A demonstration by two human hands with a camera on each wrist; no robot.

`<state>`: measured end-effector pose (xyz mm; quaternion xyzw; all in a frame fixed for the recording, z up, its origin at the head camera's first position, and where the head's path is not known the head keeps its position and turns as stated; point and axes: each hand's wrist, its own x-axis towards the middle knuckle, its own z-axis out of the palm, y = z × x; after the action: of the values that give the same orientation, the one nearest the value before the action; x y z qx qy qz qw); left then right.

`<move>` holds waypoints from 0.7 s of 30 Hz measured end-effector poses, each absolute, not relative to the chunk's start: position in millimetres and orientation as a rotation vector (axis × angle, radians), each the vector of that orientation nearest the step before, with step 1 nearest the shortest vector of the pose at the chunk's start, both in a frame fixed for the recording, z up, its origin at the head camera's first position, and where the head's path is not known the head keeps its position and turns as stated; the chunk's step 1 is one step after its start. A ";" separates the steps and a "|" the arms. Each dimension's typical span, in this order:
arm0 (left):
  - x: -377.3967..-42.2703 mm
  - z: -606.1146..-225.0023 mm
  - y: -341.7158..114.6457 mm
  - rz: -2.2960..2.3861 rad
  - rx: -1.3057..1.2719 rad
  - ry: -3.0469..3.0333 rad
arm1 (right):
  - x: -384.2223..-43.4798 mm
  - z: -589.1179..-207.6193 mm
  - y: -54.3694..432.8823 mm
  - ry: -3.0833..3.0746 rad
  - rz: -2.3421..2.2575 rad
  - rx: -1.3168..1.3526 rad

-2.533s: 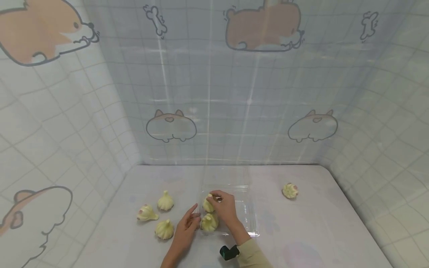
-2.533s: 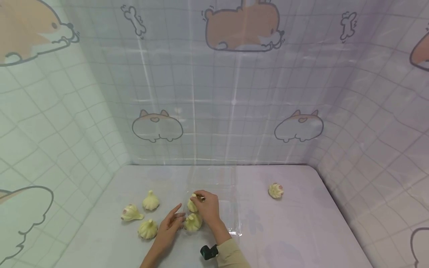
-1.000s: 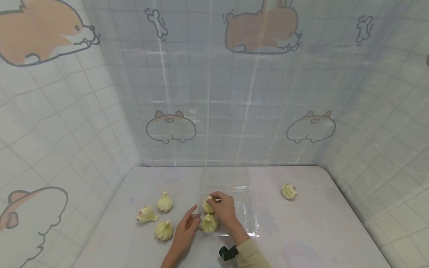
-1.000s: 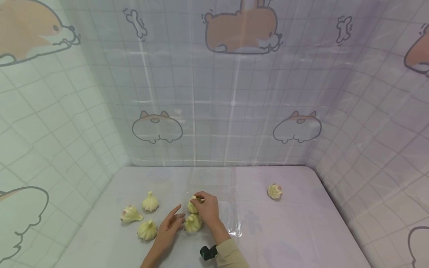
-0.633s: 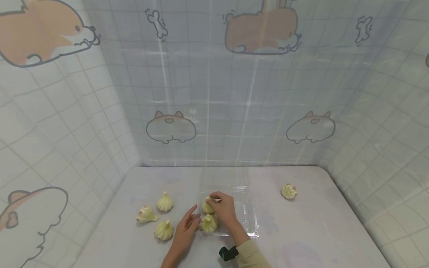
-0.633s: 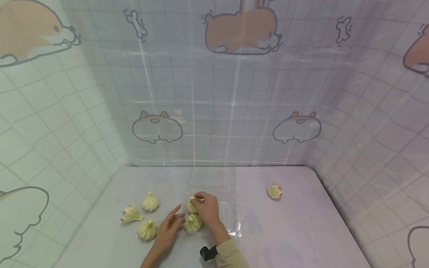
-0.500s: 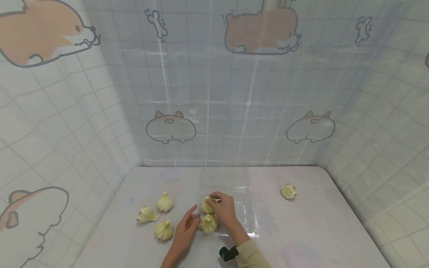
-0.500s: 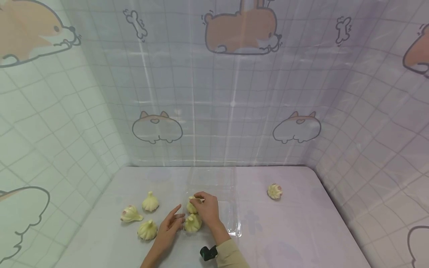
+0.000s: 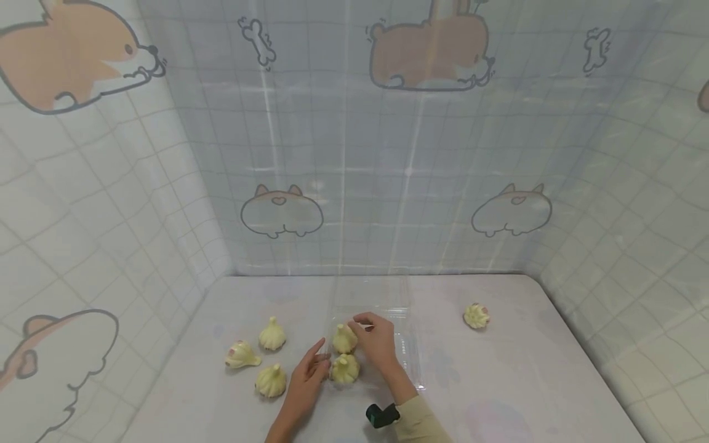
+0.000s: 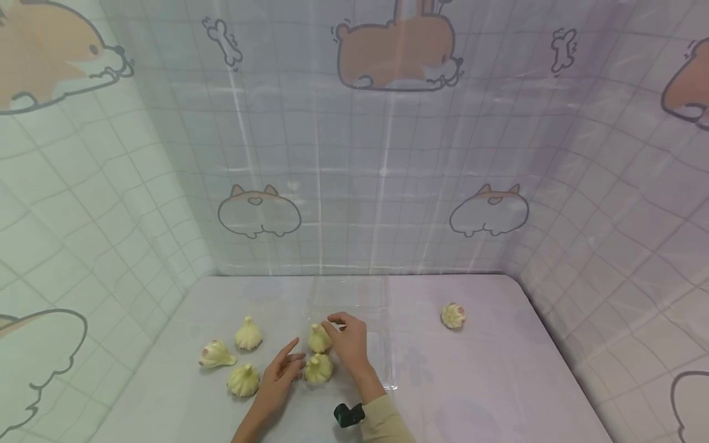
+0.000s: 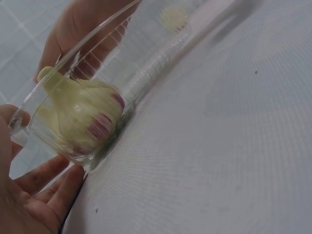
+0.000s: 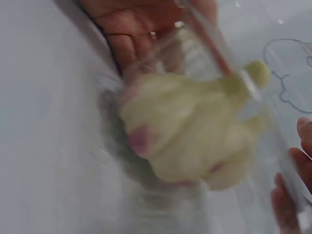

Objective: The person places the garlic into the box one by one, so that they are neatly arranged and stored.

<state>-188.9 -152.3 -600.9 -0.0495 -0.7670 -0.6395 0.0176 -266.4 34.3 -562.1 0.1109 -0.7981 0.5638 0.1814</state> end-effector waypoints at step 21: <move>-191.4 -603.1 -151.8 -2.037 -0.133 -2.355 | -285.6 -524.4 131.3 -2.152 1.572 0.054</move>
<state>-191.4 -151.8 -603.1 -0.0427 -0.7556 -0.6535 0.0127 -285.6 131.3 -524.4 0.0196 -0.7846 0.5731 0.2358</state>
